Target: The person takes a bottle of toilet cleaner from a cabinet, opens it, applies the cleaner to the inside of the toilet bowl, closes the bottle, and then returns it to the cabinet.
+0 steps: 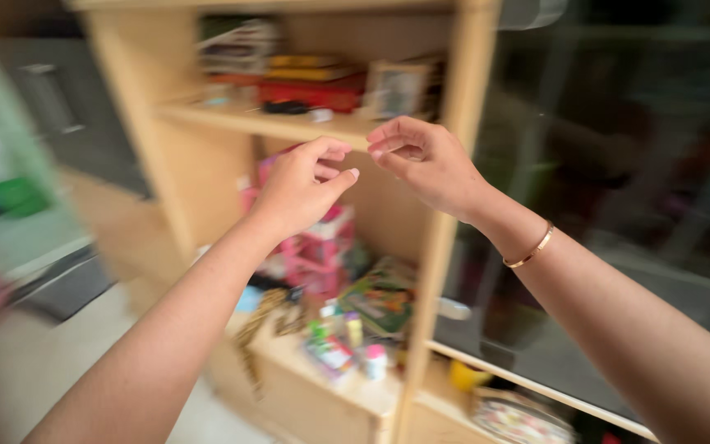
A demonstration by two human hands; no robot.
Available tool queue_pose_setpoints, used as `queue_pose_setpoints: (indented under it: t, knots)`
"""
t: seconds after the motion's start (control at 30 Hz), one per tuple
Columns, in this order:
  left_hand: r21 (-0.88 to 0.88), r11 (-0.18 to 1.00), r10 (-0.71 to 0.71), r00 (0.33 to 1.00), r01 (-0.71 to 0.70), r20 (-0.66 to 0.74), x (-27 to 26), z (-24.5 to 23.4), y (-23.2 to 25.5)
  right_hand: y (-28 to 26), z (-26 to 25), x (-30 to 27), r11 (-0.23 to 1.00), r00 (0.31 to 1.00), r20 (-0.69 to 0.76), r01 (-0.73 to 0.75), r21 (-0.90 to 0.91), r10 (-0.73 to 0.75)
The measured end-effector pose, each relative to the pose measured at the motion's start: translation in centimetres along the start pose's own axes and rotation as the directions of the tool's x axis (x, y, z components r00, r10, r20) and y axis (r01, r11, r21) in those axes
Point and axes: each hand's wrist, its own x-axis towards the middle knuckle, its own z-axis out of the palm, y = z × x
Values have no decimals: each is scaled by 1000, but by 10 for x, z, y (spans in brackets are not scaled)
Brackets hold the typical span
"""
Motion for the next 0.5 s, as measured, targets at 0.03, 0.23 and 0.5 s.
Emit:
queue_pose_setpoints:
  t: [0.03, 0.23, 0.5]
  knots:
    - [-23, 997, -72, 997, 71, -17, -10, -19, -19, -2, 24, 10, 1000, 999, 36, -15, 6, 15]
    - [60, 970, -227, 964, 237, -139, -71, -133, -119, -3, 165, 89, 953, 956, 285, -25, 303, -66]
    - [202, 874, -374, 877, 442, -302, -95, -321, -218, -30, 358, 221, 921, 870, 459, -16, 389, -178]
